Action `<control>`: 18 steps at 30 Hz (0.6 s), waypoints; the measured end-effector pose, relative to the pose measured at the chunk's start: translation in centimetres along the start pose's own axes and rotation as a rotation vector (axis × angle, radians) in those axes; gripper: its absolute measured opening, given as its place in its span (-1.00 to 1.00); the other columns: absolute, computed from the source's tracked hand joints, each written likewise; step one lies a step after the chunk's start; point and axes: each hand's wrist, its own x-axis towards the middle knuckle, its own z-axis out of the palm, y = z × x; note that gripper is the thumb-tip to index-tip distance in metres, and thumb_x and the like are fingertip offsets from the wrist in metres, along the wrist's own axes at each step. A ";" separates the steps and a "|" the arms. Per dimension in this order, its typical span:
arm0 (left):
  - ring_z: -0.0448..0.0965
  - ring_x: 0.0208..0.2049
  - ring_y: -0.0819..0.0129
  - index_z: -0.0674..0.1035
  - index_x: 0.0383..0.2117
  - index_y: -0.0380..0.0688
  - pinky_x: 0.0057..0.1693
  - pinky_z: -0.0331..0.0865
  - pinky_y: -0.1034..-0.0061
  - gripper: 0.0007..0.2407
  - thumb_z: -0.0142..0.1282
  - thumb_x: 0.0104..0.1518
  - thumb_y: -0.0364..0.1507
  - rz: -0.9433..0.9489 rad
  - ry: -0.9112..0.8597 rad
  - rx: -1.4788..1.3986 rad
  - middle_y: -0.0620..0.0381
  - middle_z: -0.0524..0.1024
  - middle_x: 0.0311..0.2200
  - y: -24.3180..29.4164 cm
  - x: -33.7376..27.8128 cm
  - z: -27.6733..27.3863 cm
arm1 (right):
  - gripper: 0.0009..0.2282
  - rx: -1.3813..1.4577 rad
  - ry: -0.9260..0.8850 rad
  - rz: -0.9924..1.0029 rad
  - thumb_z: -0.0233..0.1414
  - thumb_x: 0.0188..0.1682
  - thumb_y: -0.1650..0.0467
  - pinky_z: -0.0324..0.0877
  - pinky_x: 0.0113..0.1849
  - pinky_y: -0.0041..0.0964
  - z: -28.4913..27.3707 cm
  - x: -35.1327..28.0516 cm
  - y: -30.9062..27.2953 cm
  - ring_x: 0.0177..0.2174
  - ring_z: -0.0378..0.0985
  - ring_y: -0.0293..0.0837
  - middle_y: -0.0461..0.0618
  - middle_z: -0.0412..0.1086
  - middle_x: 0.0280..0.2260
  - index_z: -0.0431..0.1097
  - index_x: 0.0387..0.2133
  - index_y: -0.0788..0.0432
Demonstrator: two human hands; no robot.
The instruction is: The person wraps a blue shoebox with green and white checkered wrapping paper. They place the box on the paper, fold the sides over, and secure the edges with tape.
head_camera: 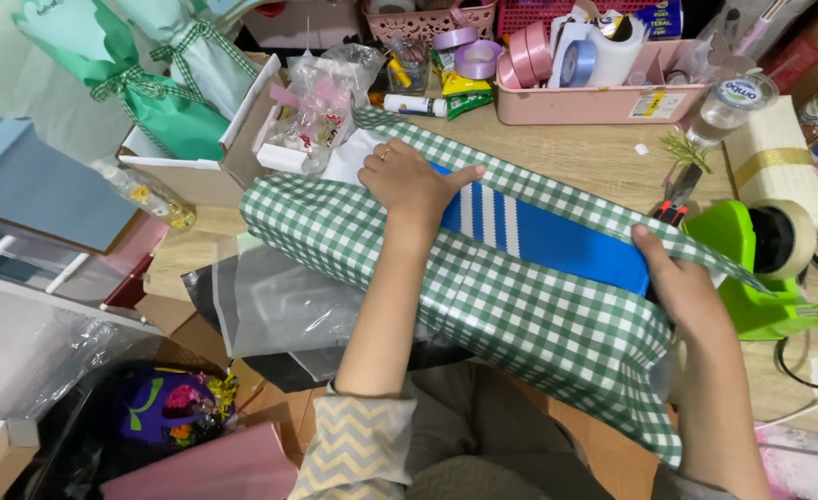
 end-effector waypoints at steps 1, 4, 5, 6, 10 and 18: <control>0.42 -0.01 0.09 0.33 0.13 -0.19 0.04 0.26 0.32 0.20 -0.32 -0.45 0.67 -0.010 0.120 0.002 0.03 0.38 0.08 0.0 -0.2 0.2 | -0.24 0.061 0.010 -0.011 -0.18 -0.07 -0.14 0.29 0.04 0.09 -0.4 -0.7 -0.2 -0.01 0.43 0.27 0.30 0.35 0.08 0.35 0.07 0.28; 0.42 -0.09 0.12 0.36 0.07 -0.16 0.01 0.25 0.32 0.17 -0.36 -0.46 0.68 -0.021 0.212 -0.026 0.05 0.41 0.00 -0.8 -2.1 -1.9 | -0.23 0.049 0.043 -0.022 -0.19 -0.07 -0.15 0.25 0.04 0.11 -1.6 -2.0 -0.1 0.00 0.43 0.28 0.28 0.37 0.07 0.35 0.10 0.26; 0.41 -0.06 0.12 0.33 0.09 -0.15 0.02 0.25 0.31 0.16 -0.36 -0.43 0.66 -0.019 0.179 -0.051 0.04 0.40 0.02 -1.2 -3.1 -3.0 | -0.17 -0.024 0.064 -0.014 -0.25 -0.07 -0.21 0.21 0.04 0.17 -2.0 -2.3 0.2 0.00 0.42 0.32 0.33 0.39 0.04 0.41 0.04 0.31; 0.41 -0.06 0.12 0.33 0.09 -0.15 0.02 0.25 0.31 0.16 -0.36 -0.43 0.66 -0.021 0.182 -0.053 0.04 0.40 0.02 -1.4 -3.8 -3.5 | -0.17 -0.024 0.065 -0.019 -0.25 -0.07 -0.21 0.21 0.04 0.17 -2.3 -2.2 0.4 0.00 0.42 0.32 0.33 0.39 0.04 0.41 0.04 0.31; 0.45 -0.21 0.19 0.43 -0.06 -0.19 -0.08 0.30 0.36 0.13 -0.37 -0.46 0.67 -0.067 0.400 -0.079 0.09 0.46 -0.15 -2.5 -6.7 -3.5 | -0.17 -0.021 0.146 -0.071 -0.20 -0.02 -0.20 0.22 0.10 0.24 -3.1 -3.0 1.3 0.01 0.40 0.39 0.40 0.34 0.06 0.33 0.11 0.32; 0.28 -0.57 0.35 0.47 -0.42 -0.27 -0.36 0.17 0.49 -0.08 -0.38 -0.35 0.50 -0.006 1.149 -0.277 0.17 0.32 -0.55 -5.2 -14.0 -4.0 | -0.34 0.120 0.121 -0.442 -0.22 0.10 0.01 0.26 0.03 0.27 -5.0 2.3 9.2 -0.01 0.36 0.33 0.42 0.28 0.05 0.13 0.29 0.26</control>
